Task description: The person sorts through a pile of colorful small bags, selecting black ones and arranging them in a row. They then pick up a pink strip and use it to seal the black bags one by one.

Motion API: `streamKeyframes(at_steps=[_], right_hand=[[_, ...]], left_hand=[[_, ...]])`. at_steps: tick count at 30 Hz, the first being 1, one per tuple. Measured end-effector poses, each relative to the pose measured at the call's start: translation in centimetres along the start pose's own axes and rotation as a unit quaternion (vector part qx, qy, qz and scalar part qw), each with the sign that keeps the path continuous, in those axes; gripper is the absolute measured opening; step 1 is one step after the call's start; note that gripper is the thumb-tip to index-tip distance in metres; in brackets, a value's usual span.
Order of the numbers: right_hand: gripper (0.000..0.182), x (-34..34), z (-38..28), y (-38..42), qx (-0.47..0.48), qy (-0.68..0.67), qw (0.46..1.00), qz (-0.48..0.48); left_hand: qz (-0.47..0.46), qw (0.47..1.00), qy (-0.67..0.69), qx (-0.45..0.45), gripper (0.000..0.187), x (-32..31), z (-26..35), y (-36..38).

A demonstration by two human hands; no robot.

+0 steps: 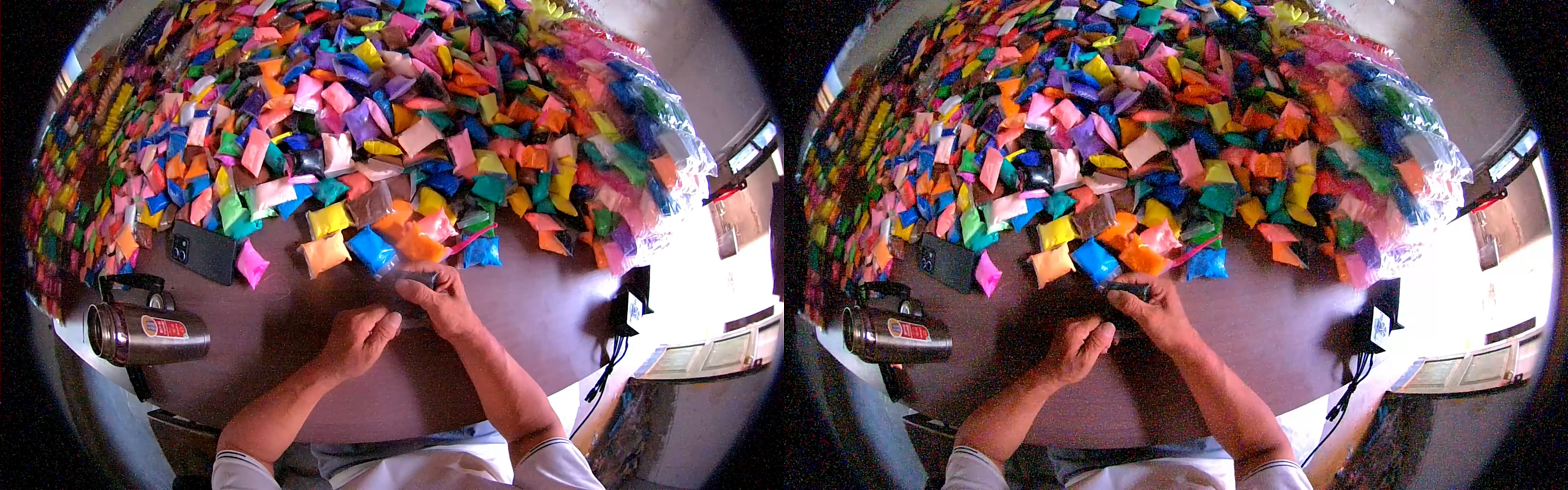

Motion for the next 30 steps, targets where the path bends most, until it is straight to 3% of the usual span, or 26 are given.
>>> streamKeyframes(at_steps=[7, 9, 19, 24, 28, 30], right_hand=[[0.015, 0.1, 0.6, 0.1, -0.026, -0.056, 0.998, 0.010], [0.017, -0.3, 1.1, 0.4, -0.085, -0.143, 0.986, 0.029], [0.023, 0.2, 1.3, 0.4, -0.073, -0.102, 0.992, -0.003], [0.027, -0.3, 1.1, 0.6, -0.087, -0.046, 0.993, -0.066], [0.026, -0.2, 1.8, 0.8, -0.114, -0.079, 0.989, -0.056], [0.022, -0.2, 0.9, 0.4, -0.057, -0.062, 0.996, -0.043]], left_hand=[[-0.003, 1.000, 0.016, -0.002, 0.037, 0.1, 0.2, 0.0], [-0.013, 0.999, 0.039, 0.024, 0.038, 0.0, -0.3, -0.1], [-0.011, 0.999, 0.027, 0.014, 0.037, 0.0, -0.1, 0.0], [-0.013, 0.999, 0.030, 0.008, 0.036, -0.1, -0.5, -0.1], [-0.020, 0.999, 0.037, 0.018, 0.034, -0.3, -0.6, -0.1], [-0.003, 0.999, 0.040, -0.001, 0.035, -0.2, -0.5, 0.0]])
Point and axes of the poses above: each hand's wrist, its own y-axis away from the middle knuckle, its own x-axis out of the back of the hand, z = x × y, the point moved 10 cm from there along -y, towards the middle knuckle, and after that the axes turned 14 degrees about x, right-handed, at the moved point
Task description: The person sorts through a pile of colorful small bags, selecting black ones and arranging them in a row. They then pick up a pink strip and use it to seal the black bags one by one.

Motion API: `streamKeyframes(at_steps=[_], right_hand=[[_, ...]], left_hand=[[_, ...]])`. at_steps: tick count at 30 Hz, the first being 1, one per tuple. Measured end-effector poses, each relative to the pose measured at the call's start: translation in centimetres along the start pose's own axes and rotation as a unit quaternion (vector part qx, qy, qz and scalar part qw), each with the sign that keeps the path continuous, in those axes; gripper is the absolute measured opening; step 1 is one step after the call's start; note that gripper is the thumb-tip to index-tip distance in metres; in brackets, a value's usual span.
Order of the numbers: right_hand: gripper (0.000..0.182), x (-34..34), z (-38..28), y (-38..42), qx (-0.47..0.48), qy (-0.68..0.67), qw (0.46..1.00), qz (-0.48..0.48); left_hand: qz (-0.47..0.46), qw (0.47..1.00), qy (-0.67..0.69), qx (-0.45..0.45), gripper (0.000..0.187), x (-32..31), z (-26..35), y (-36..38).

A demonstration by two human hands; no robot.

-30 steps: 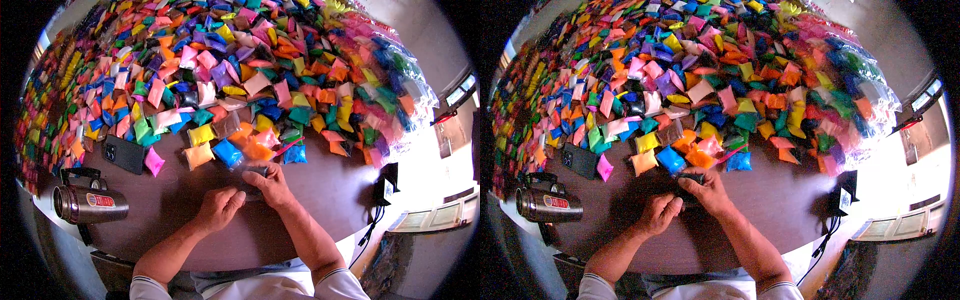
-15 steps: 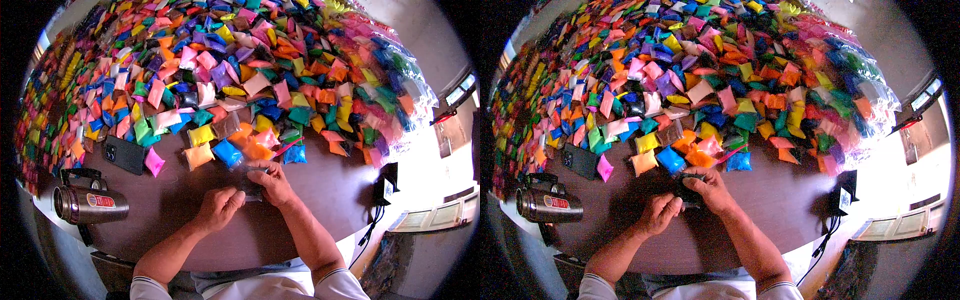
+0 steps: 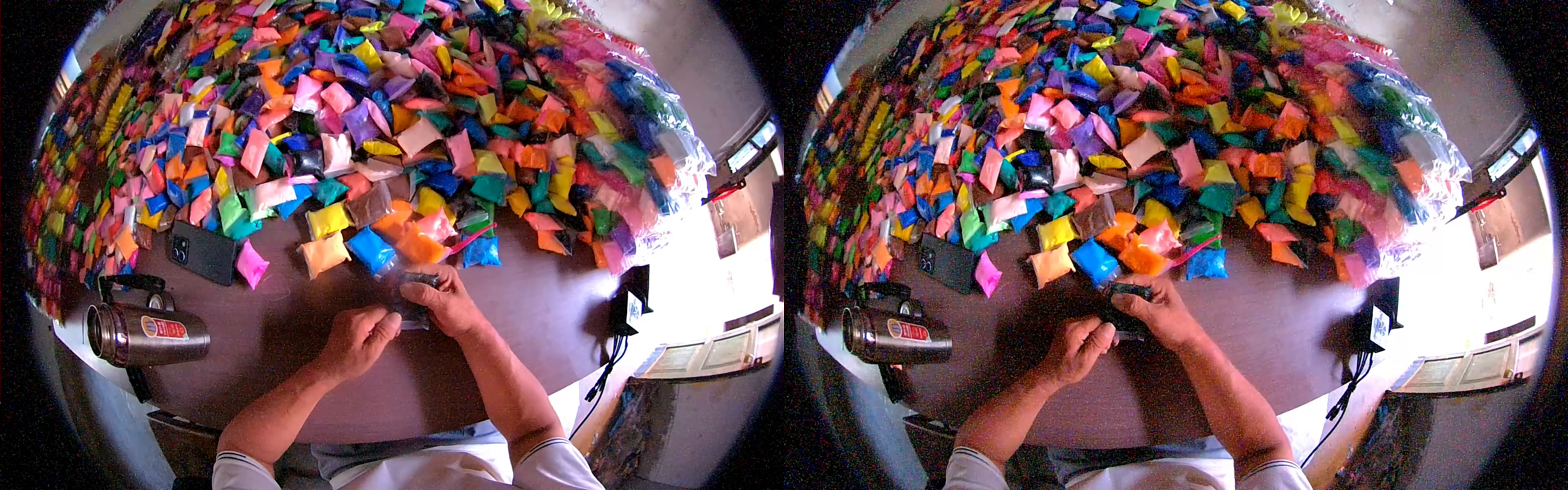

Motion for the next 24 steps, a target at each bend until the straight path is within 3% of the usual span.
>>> streamKeyframes(at_steps=[16, 19, 21, 22, 24], right_hand=[[0.019, 0.7, -0.2, -0.1, 0.028, 0.006, 0.998, 0.050], [0.020, 0.6, -0.3, -0.2, -0.023, -0.035, 0.998, 0.036], [0.018, -0.7, -0.4, 0.2, -0.098, -0.163, 0.982, 0.017], [0.018, -0.4, -0.7, 0.3, -0.098, -0.162, 0.982, 0.016], [0.017, -1.5, -1.3, 0.8, -0.080, 0.030, 0.987, -0.135]], left_hand=[[0.008, 1.000, -0.030, -0.008, 0.037, 0.0, 0.2, 0.0], [0.006, 1.000, -0.020, -0.002, 0.037, 0.2, 0.5, 0.0], [-0.025, 0.997, 0.039, 0.056, 0.038, 0.1, -0.8, -0.2], [-0.023, 0.997, 0.040, 0.055, 0.038, 0.1, -1.0, -0.2], [-0.021, 0.997, 0.049, 0.049, 0.039, 0.3, -1.3, -0.3]])
Point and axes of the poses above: each hand's wrist, its own y-axis away from the middle knuckle, its own x-axis out of the back of the hand, z = x × y, the point moved 10 cm from there along -y, towards the middle knuckle, and after that the axes turned 14 degrees about x, right-handed, at the moved point
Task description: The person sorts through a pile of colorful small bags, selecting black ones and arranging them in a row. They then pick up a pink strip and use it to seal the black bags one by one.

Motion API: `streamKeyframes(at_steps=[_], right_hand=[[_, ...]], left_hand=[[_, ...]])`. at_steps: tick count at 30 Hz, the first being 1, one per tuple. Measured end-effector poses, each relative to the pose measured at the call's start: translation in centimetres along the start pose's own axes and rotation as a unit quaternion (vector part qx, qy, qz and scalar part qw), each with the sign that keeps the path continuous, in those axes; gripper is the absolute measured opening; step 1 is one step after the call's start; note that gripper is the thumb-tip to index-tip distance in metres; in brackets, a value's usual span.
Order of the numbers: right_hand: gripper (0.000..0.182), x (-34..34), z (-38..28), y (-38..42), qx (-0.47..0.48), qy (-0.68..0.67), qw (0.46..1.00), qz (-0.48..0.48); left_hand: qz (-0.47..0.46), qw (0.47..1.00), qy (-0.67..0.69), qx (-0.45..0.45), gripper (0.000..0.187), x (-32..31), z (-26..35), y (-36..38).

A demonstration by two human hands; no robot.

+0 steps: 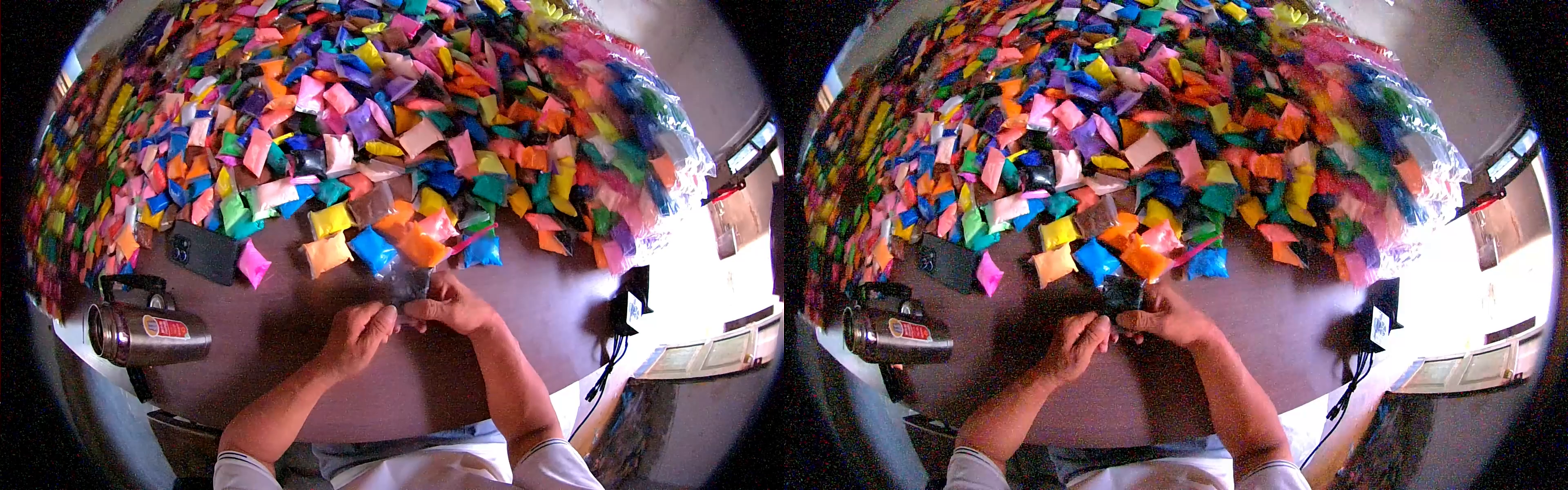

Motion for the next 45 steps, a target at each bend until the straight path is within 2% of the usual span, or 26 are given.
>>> streamKeyframes(at_steps=[5, 7, 9, 11, 12, 13, 14, 16, 17, 19, 23, 25, 26, 27, 29, 33, 35, 39, 43, 45], right_hand=[[0.017, -0.1, -0.1, -0.1, 0.026, 0.031, 0.999, 0.015], [0.014, 0.4, -0.5, -0.1, 0.062, 0.018, 0.995, 0.078], [0.011, 0.4, -1.2, 0.2, 0.037, -0.006, 0.995, 0.094], [0.009, 1.5, -0.1, 0.7, 0.012, -0.029, 0.993, 0.110], [0.013, 2.2, 1.4, 0.7, 0.035, -0.064, 0.994, 0.086], [0.029, 2.1, 1.6, 0.4, 0.058, -0.099, 0.992, 0.061], [0.029, 2.0, 1.8, 0.5, 0.058, -0.099, 0.992, 0.061], [0.037, -0.1, 0.9, 0.1, 0.036, -0.254, 0.965, 0.053], [0.037, -0.5, 0.1, 0.1, 0.036, -0.254, 0.965, 0.054], [0.042, -1.5, -2.4, -0.3, 0.086, -0.184, 0.979, -0.001], [0.044, -0.6, -2.5, -0.2, 0.101, -0.157, 0.982, -0.002], [0.048, 1.2, -1.1, 0.1, 0.065, -0.061, 0.993, 0.072], [0.048, 1.1, -1.1, 0.0, 0.065, -0.060, 0.993, 0.072], [0.045, 1.3, -0.8, 0.0, 0.046, 0.004, 0.996, 0.072], [0.037, 1.4, -0.8, -0.1, 0.043, 0.121, 0.990, 0.062], [0.032, 0.7, -1.2, -0.1, 0.062, 0.040, 0.995, 0.061], [0.027, 0.7, -1.7, -0.1, 0.069, 0.003, 0.994, 0.083], [0.025, 1.1, -0.1, 0.1, 0.050, 0.035, 0.996, 0.067], [0.022, 1.1, -0.7, 0.0, 0.070, 0.049, 0.993, 0.082], [0.021, 0.8, -1.0, -0.1, 0.081, 0.042, 0.992, 0.082]], left_hand=[[0.006, 1.000, -0.017, 0.007, 0.039, 0.0, 0.8, 0.2], [0.006, 1.000, -0.016, 0.000, 0.039, 0.0, 0.7, 0.1], [-0.005, 0.999, -0.034, -0.014, 0.045, -0.2, 0.7, 0.1], [0.001, 0.999, -0.036, -0.029, 0.041, -0.2, 1.1, 0.2], [0.007, 0.998, -0.038, -0.044, 0.037, -0.1, 1.4, 0.2], [0.007, 0.998, -0.038, -0.043, 0.037, -0.2, 1.3, 0.2], [0.004, 0.999, -0.027, -0.040, 0.036, -0.2, 1.1, 0.2], [0.001, 0.999, -0.016, -0.038, 0.036, -0.2, 1.0, 0.2], [0.003, 0.999, -0.003, -0.045, 0.036, -0.2, 1.3, 0.2], [0.006, 0.999, 0.010, -0.051, 0.037, -0.1, 1.6, 0.3], [-0.024, 0.998, 0.055, -0.015, 0.039, -0.5, 0.8, 0.5], [-0.022, 0.996, 0.083, 0.006, 0.041, -0.4, 0.0, 0.3], [-0.020, 0.999, 0.012, -0.025, 0.040, -0.4, 0.1, 0.2], [-0.019, 0.997, -0.058, -0.057, 0.039, -0.6, 0.4, 0.3], [-0.008, 0.994, -0.078, -0.071, 0.037, -0.7, 1.3, 0.5], [0.032, 0.986, -0.101, -0.125, 0.032, -0.4, 4.3, 1.2], [0.024, 0.987, -0.107, -0.121, 0.032, -0.6, 3.6, 1.1], [0.012, 0.983, -0.136, -0.124, 0.031, -1.0, 3.6, 1.1], [0.012, 0.982, -0.146, -0.116, 0.032, -1.2, 2.8, 1.0], [0.013, 0.992, -0.098, -0.084, 0.034, -0.9, 2.4, 0.7]])
Point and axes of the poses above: each hand's wrist, its own y-axis away from the middle knuckle, its own x-axis out of the back of the hand, z = x × y, the point moved 10 cm from there along -y, towards the middle knuckle, and after that the axes turned 14 degrees about x, right-handed, at the moved point
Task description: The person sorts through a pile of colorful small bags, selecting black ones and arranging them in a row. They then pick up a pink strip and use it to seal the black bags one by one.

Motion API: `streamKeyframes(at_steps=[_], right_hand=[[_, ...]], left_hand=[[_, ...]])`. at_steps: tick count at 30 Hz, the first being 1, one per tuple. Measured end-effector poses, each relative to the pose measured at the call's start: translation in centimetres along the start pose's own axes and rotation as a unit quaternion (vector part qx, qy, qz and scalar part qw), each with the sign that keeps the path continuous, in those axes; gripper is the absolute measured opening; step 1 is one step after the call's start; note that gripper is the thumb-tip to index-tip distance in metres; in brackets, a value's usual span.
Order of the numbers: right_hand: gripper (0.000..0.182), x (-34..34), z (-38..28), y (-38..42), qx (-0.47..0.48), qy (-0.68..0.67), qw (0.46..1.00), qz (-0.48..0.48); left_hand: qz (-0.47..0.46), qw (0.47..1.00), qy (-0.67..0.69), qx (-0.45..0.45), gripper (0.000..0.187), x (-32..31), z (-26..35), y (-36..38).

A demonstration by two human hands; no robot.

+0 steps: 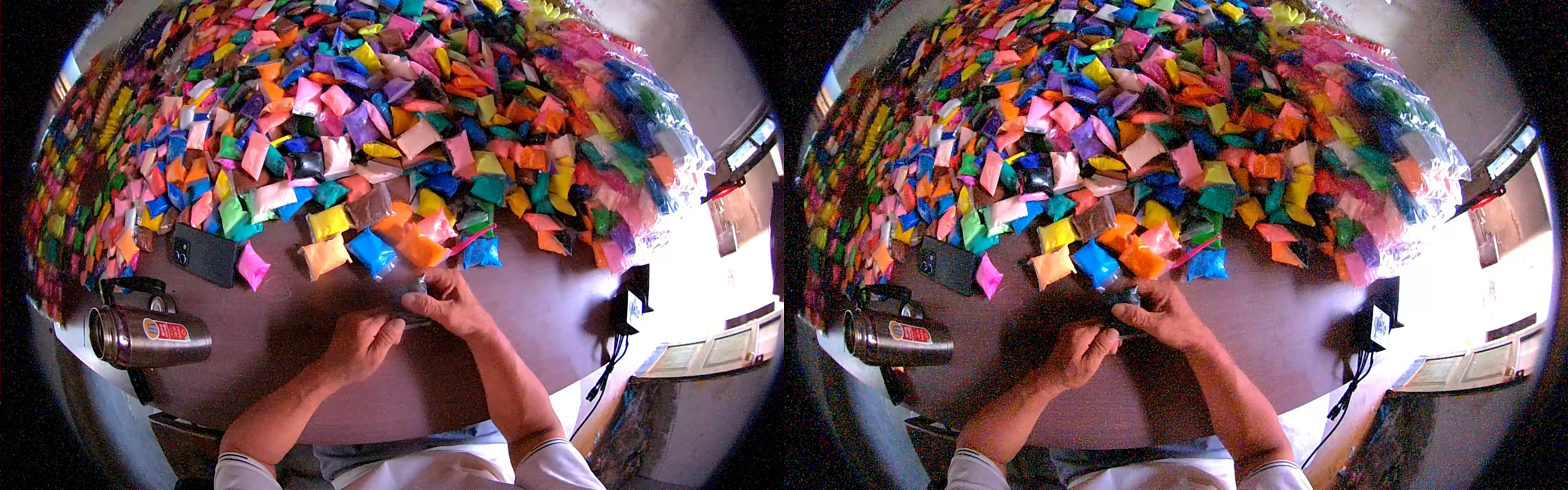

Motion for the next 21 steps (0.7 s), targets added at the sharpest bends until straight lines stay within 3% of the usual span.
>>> streamKeyframes(at_steps=[2, 15, 21], right_hand=[[0.020, 0.1, 0.2, 0.1, 0.016, 0.047, 0.999, 0.001], [0.029, 1.4, 1.3, 0.4, -0.025, 0.044, 0.998, 0.044], [0.026, 0.5, 0.7, 0.3, -0.041, -0.029, 0.998, 0.034]], left_hand=[[0.003, 1.000, -0.012, -0.009, 0.034, -0.1, -0.1, 0.0], [-0.002, 1.000, -0.011, 0.019, 0.037, -0.1, -0.5, 0.0], [0.002, 1.000, 0.010, 0.018, 0.037, 0.2, -0.1, 0.0]])
Point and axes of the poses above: each hand's wrist, its own y-axis away from the middle knuckle, its own x-axis out of the back of the hand, z = x × y, the point moved 10 cm from there along -y, towards the middle knuckle, and after that the axes turned 14 degrees about x, right-handed, at the moved point
